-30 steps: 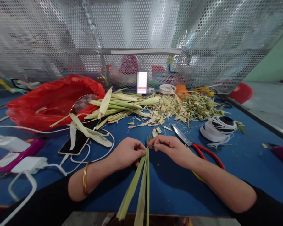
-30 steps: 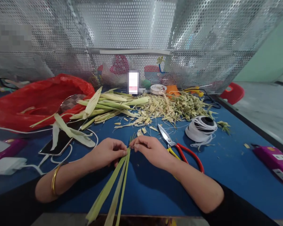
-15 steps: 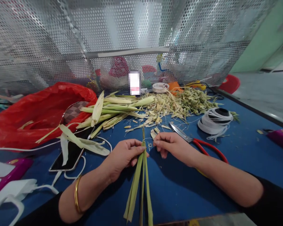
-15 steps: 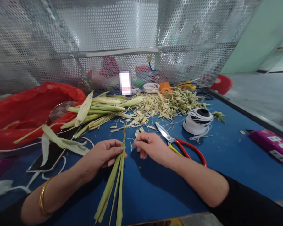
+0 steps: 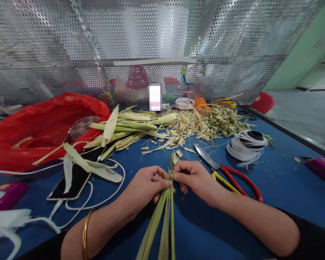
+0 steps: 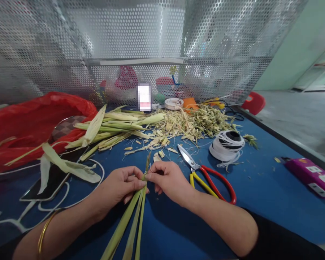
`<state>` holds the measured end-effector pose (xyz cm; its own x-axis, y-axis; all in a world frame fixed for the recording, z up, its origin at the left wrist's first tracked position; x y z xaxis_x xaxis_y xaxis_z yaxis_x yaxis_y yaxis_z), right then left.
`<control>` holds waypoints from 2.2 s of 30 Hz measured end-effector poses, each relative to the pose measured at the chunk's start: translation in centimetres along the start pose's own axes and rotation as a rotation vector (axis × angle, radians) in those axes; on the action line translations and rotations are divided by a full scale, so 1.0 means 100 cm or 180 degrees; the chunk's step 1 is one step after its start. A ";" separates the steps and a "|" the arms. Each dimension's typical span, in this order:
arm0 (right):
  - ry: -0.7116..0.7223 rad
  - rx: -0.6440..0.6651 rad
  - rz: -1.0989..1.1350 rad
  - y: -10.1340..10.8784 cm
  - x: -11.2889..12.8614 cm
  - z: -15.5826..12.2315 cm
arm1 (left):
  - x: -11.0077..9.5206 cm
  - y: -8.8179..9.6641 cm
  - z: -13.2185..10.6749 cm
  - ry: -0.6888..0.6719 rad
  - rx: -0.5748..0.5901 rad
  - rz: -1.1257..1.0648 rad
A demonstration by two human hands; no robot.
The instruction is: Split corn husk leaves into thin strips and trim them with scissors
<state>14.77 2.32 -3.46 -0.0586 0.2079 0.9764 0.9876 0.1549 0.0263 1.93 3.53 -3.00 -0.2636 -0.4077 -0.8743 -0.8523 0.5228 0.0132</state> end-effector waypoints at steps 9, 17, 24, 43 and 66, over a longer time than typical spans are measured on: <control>-0.0200 0.0211 0.0570 0.002 0.002 -0.004 | 0.002 0.004 0.001 0.0065 -0.0085 0.0007; -0.0257 -0.0188 0.0054 0.003 -0.001 -0.002 | 0.003 0.002 0.000 0.0072 -0.0102 0.0074; 0.0059 -0.0061 -0.0506 0.002 0.003 -0.002 | 0.001 0.001 -0.002 0.0105 -0.0136 0.0103; -0.0262 0.0140 0.0488 0.000 0.000 -0.003 | -0.003 0.006 -0.004 -0.0006 -0.0370 0.0395; -0.0795 0.0613 0.0853 -0.004 -0.002 -0.009 | 0.000 0.013 -0.002 -0.0566 -0.0647 0.1350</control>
<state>14.57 1.31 -3.49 0.1399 0.4896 0.8606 0.9288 0.2363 -0.2854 0.76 4.02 -2.90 -0.5400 -0.0477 -0.8403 -0.7622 0.4511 0.4642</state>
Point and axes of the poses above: each hand's wrist, its own z-axis towards the middle knuckle, its own y-axis out of the back of the hand, x = y × z, the point moved 6 cm from there along z, towards the middle knuckle, and after that the axes turned 1 degree about -y, right-handed, at the moved point
